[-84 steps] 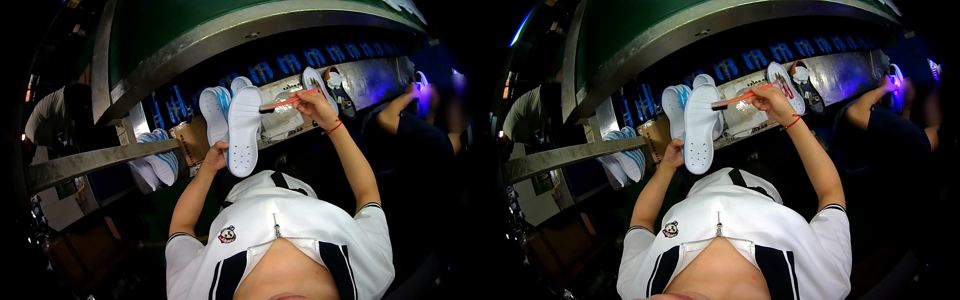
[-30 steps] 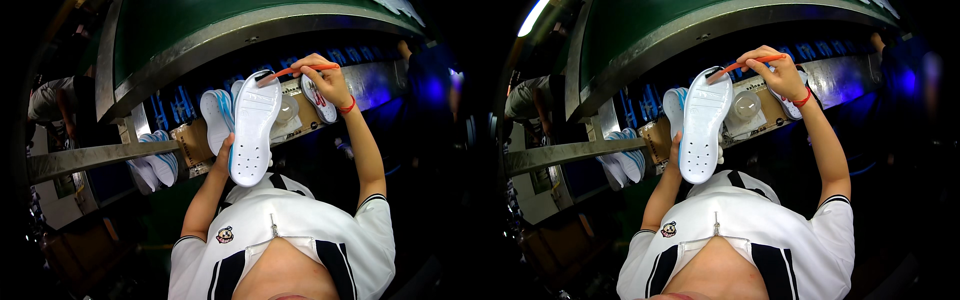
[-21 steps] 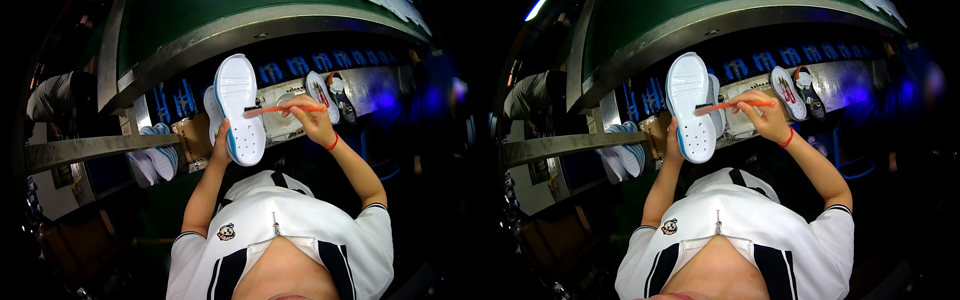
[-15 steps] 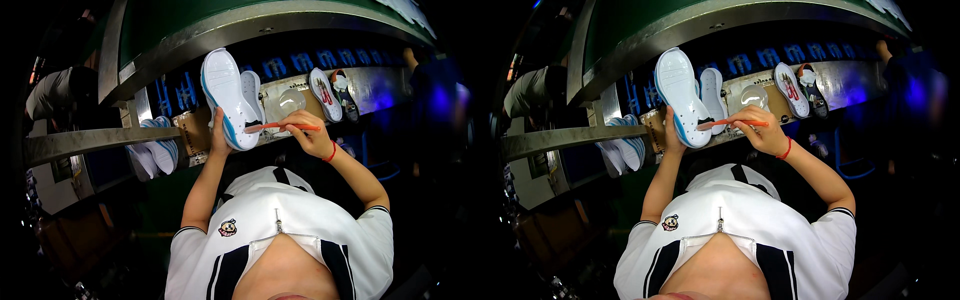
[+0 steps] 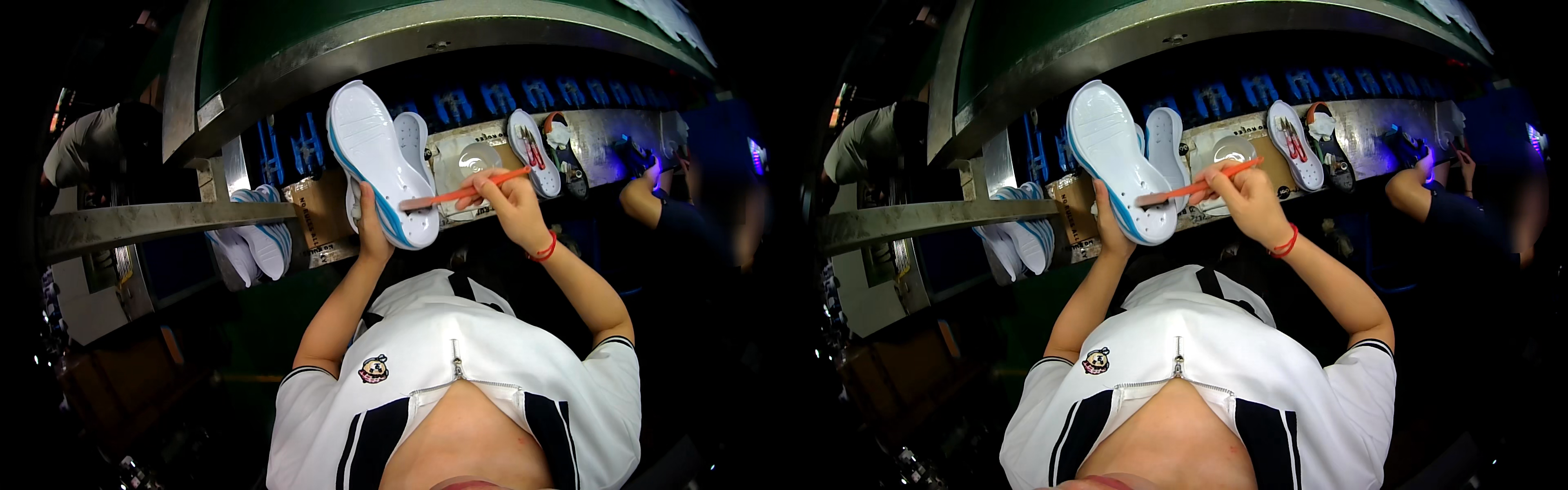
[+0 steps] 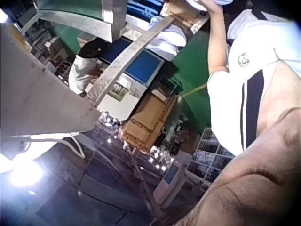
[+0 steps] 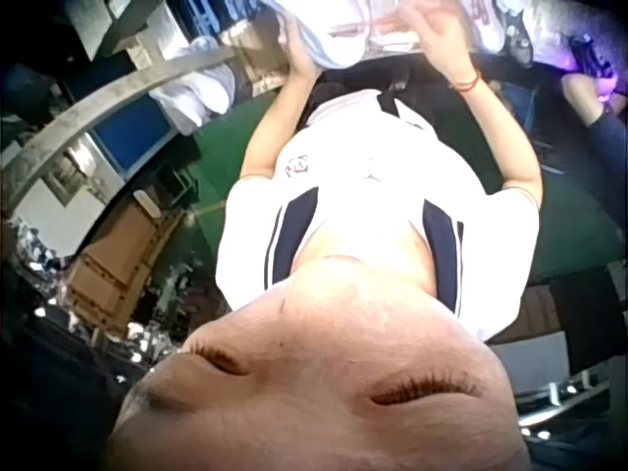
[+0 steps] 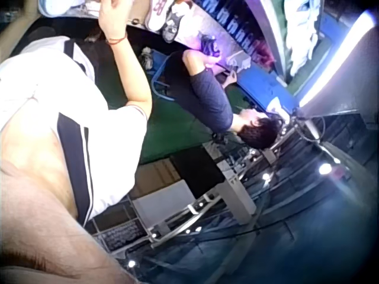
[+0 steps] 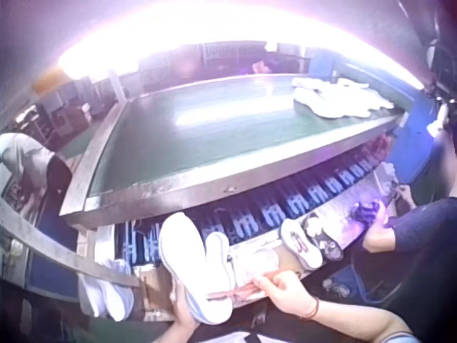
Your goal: The person applies glue to the bottom of shoe soles using a brush, dipping it into a container of adhesive and spreading it across the surface before placing the soles on a rack.
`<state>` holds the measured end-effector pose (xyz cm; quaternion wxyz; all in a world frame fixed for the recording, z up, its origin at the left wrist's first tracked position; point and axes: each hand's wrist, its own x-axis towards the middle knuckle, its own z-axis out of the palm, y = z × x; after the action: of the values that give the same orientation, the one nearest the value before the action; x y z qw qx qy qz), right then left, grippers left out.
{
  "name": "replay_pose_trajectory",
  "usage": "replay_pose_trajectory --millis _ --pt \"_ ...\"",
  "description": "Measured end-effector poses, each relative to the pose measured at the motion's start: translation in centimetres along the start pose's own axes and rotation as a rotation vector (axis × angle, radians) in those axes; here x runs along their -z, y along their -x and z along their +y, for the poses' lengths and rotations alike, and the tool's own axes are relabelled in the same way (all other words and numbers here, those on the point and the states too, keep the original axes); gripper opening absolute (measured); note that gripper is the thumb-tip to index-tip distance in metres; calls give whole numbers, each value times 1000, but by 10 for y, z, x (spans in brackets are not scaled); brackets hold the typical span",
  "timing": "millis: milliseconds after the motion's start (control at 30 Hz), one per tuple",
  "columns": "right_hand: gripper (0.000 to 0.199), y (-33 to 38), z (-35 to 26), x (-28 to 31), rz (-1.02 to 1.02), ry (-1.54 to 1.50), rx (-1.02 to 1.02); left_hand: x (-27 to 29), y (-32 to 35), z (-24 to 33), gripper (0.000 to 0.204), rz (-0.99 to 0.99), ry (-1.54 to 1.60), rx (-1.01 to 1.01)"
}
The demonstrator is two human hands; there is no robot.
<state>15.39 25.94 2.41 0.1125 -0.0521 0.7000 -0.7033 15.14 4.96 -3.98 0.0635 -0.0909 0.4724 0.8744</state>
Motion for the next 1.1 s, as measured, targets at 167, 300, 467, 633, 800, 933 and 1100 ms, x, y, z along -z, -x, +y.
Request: replay_pose_trajectory --millis 167,300,467,633,800,933,1100 --pt "30 -26 -3 31 123 -44 96 -7 9 8 70 -145 -30 170" --pt "28 -27 -18 47 415 -389 221 -52 -3 38 68 -286 -7 62" --pt "29 -14 -36 74 535 -490 300 -144 -186 180 63 -256 161 -225" --pt "27 10 -5 62 429 -459 128 -153 -226 204 50 -425 -304 -410" --pt "28 37 53 48 377 -457 -60 -78 -134 98 31 -1235 -1780 -724" --pt "30 42 72 42 366 -400 -165 30 -147 28 15 -1572 -1921 -858" --pt "29 27 94 52 410 -355 -196 52 -163 9 8 -1758 -2009 -1013"
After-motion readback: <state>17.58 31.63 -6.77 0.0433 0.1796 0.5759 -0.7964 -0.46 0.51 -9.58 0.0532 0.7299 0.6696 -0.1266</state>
